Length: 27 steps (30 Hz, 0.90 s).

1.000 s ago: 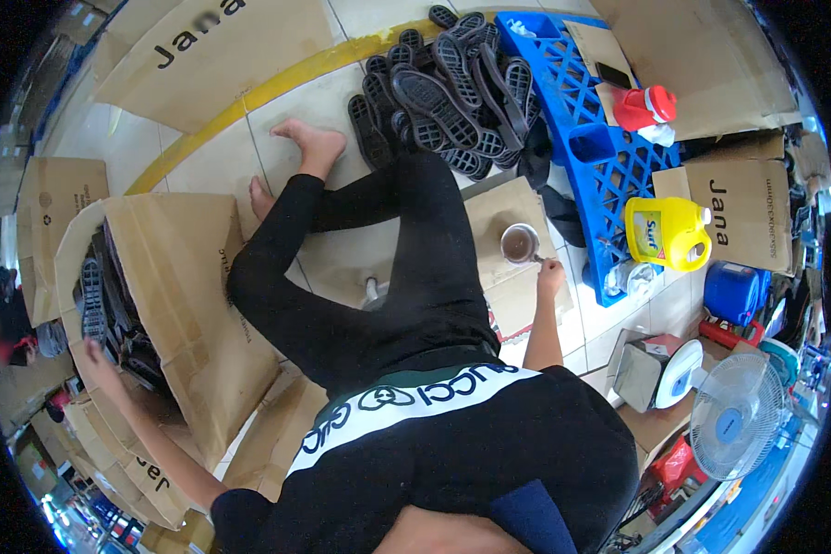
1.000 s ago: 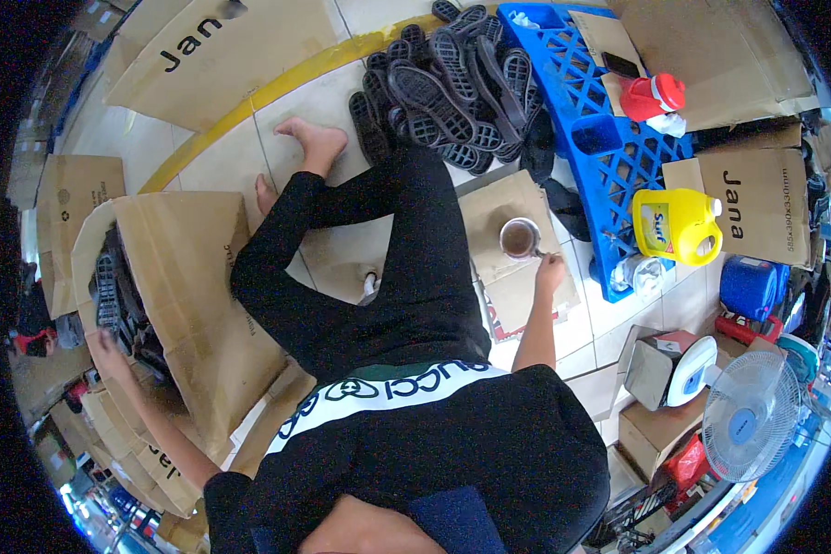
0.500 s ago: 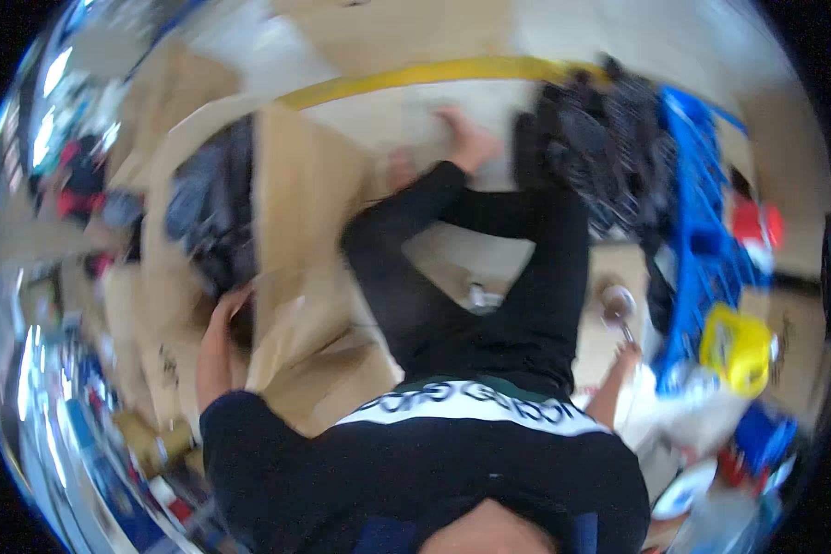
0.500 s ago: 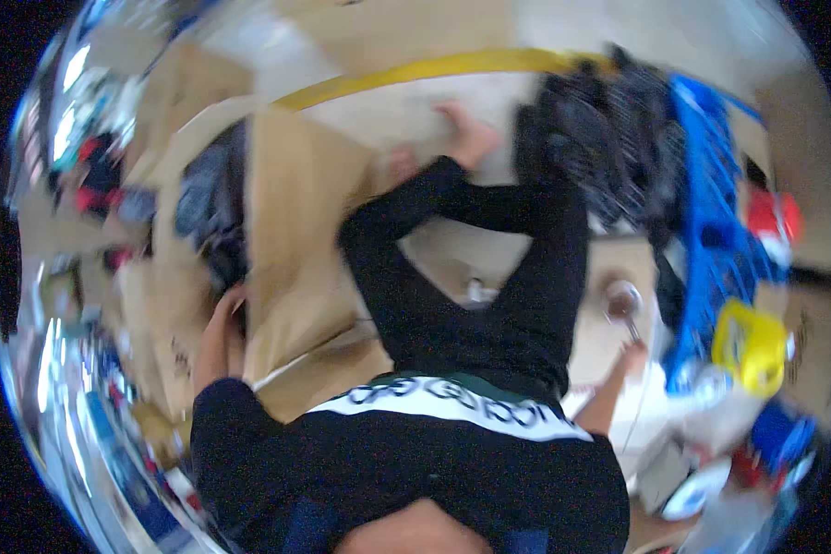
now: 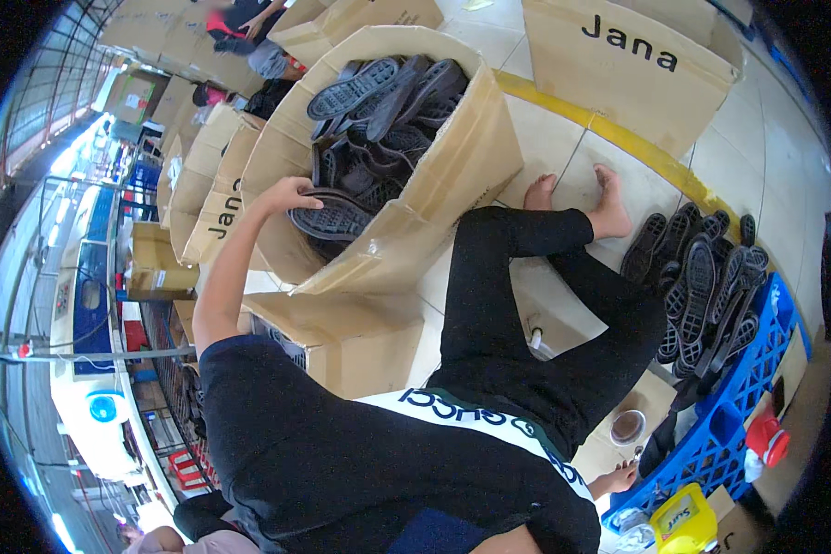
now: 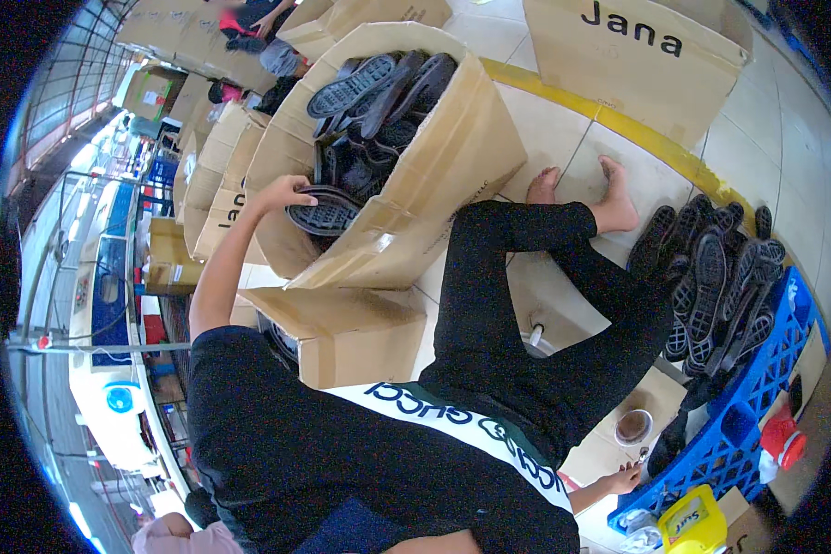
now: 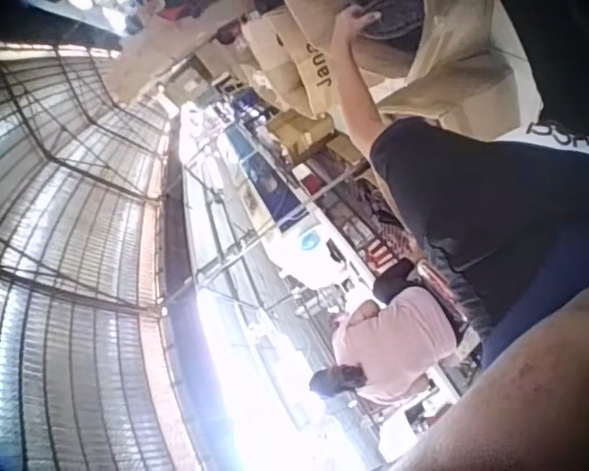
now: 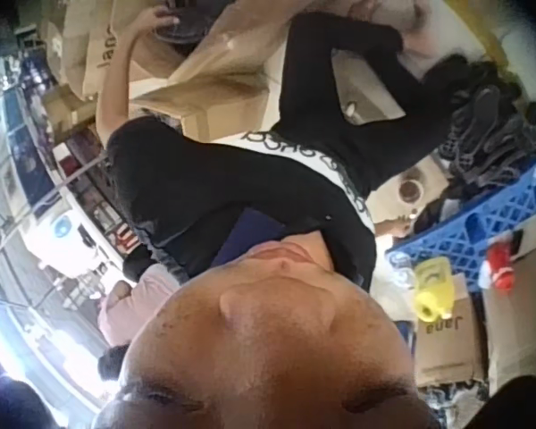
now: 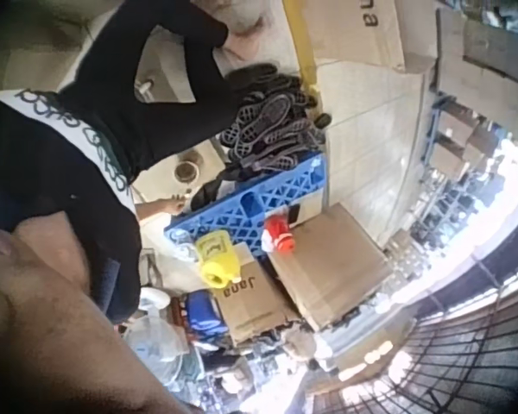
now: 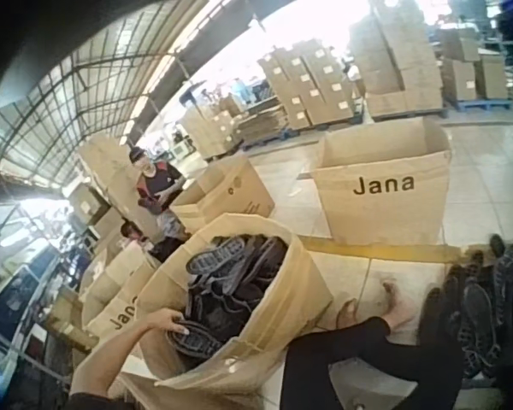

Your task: Sorting and cleaning shoe soles by removing excess material or debris.

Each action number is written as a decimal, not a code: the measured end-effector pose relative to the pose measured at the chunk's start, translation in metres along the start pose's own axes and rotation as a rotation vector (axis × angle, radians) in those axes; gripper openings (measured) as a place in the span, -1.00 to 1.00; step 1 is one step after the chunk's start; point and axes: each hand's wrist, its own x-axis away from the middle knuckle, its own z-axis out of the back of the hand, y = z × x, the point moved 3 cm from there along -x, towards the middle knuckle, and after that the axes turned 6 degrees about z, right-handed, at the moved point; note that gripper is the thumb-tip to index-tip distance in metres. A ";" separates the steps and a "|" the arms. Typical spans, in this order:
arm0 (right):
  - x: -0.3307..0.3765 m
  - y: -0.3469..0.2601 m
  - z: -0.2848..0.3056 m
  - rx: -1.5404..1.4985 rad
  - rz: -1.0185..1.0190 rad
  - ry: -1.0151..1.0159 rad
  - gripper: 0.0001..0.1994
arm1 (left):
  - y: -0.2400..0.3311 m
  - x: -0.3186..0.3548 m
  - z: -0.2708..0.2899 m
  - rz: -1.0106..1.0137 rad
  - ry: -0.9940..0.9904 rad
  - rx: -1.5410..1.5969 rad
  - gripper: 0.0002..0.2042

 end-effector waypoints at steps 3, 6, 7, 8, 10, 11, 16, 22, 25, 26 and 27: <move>0.001 -0.011 -0.017 0.002 0.031 -0.014 -0.67 | 0.014 0.014 0.013 0.029 0.008 0.040 -0.63; 0.003 -0.007 -0.039 -0.005 0.075 -0.094 -0.64 | 0.021 0.027 0.021 -0.100 0.170 -0.001 -0.63; 0.001 -0.007 -0.041 -0.012 0.072 -0.098 -0.64 | 0.019 0.031 0.019 0.049 0.060 -0.021 -0.64; 0.003 -0.010 -0.039 0.048 0.108 -0.088 -0.64 | 0.025 0.029 0.020 0.183 -0.049 -0.048 -0.65; 0.004 -0.030 -0.044 0.182 0.204 -0.081 -0.63 | 0.026 0.056 0.024 0.142 0.125 -0.014 -0.66; 0.008 -0.037 -0.038 0.258 0.252 -0.038 -0.63 | 0.033 0.058 0.027 0.069 0.279 0.021 -0.68; -0.012 0.011 -0.031 0.235 0.095 -0.058 -0.61 | 0.084 0.097 0.061 0.022 0.638 -0.195 -0.62; -0.008 0.035 -0.039 0.149 -0.025 -0.057 -0.67 | 0.091 0.130 0.082 0.011 1.019 -0.373 -0.46; -0.004 0.029 -0.044 0.138 -0.014 -0.078 -0.69 | 0.086 0.137 0.091 -0.025 1.180 -0.350 -0.45; -0.004 0.029 -0.043 0.160 -0.029 -0.082 -0.70 | 0.084 0.136 0.095 -0.037 1.227 -0.302 -0.46; -0.005 0.030 -0.042 0.160 -0.027 -0.075 -0.70 | 0.082 0.134 0.098 -0.049 1.273 -0.254 -0.47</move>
